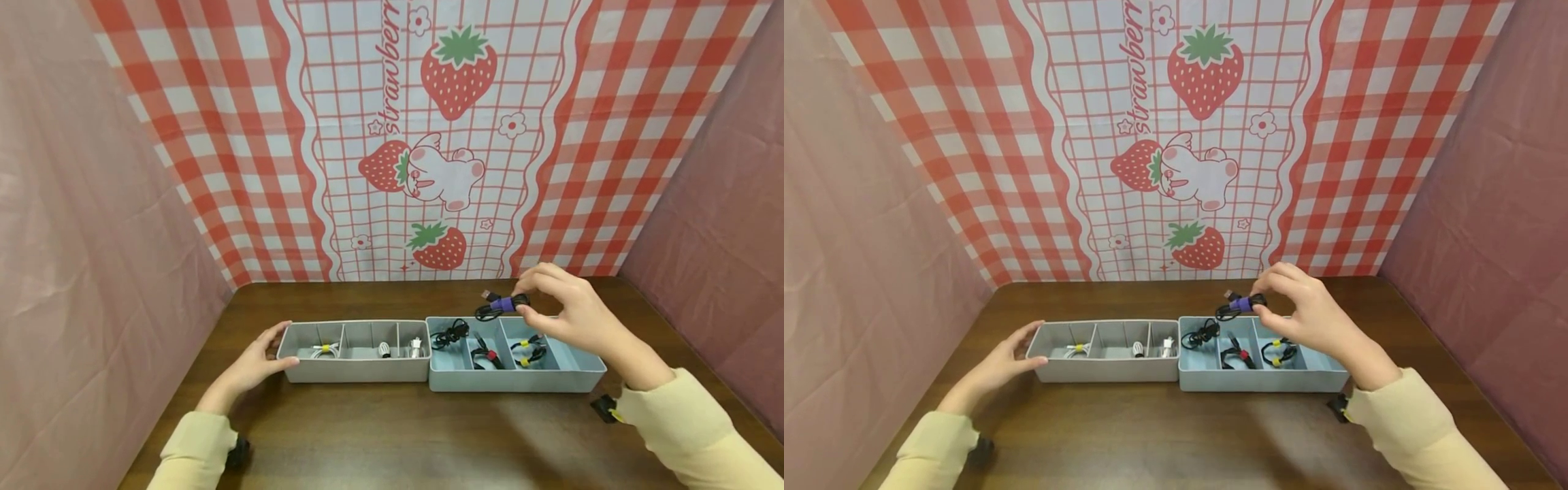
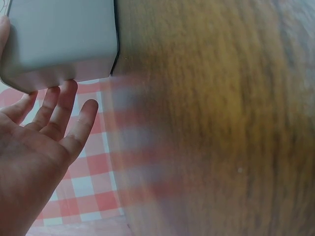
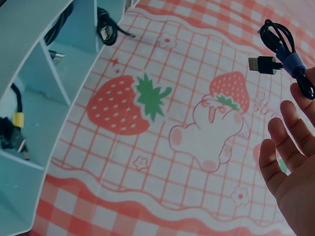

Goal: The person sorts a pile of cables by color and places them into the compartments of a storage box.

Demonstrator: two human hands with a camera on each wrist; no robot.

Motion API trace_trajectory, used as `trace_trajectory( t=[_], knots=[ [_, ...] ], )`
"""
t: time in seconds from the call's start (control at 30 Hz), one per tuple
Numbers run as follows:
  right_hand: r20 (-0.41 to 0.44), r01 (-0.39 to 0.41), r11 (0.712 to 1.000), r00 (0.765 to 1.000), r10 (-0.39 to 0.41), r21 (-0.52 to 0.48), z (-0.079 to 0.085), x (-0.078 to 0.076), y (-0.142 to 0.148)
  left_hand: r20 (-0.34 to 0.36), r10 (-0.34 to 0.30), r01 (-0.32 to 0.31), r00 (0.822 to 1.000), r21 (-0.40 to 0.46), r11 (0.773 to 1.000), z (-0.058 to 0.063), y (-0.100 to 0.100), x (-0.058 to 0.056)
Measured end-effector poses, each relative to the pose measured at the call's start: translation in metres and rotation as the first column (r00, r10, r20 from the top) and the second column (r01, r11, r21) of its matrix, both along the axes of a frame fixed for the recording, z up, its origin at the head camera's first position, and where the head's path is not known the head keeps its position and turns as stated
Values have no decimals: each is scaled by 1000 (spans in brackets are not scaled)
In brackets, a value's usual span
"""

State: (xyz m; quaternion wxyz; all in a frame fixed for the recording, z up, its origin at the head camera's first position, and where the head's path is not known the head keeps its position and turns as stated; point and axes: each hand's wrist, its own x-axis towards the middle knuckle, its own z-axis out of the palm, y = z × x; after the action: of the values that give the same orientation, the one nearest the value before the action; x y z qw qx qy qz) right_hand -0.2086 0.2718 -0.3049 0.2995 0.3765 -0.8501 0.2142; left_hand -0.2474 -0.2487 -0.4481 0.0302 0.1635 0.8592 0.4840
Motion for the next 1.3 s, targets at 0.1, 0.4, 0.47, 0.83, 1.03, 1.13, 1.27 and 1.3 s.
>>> trace_trajectory(
  t=[0.1,0.4,0.47,0.83,1.03,1.13,1.27,1.3],
  knots=[
    [3,20,1000,1000,-20,-6,-4,1,7,5,1,-1,1000,-8,1000,0,0,0],
    [1,63,997,998,-63,-40,-17,3,29,-1,-2,2,1000,4,1000,-1,-1,-1],
    [4,72,996,997,-72,-44,-21,3,33,-4,-1,1,1000,3,1000,-2,0,-1],
    [24,153,985,988,-151,-78,-36,3,55,10,-7,7,1000,15,1000,-1,-1,-2],
    [37,196,978,980,-194,-77,-44,1,66,4,-8,8,1000,15,1000,-2,-1,-3],
    [38,205,976,978,-203,-78,-49,0,70,0,-9,9,1000,17,1000,-3,-1,-3],
    [40,216,973,976,-213,-85,-55,-2,75,-5,-10,10,1000,21,1000,-3,-1,-3],
    [43,219,972,976,-216,-87,-57,-2,76,-6,-9,9,1000,21,1000,-3,-1,-3]
  ],
)
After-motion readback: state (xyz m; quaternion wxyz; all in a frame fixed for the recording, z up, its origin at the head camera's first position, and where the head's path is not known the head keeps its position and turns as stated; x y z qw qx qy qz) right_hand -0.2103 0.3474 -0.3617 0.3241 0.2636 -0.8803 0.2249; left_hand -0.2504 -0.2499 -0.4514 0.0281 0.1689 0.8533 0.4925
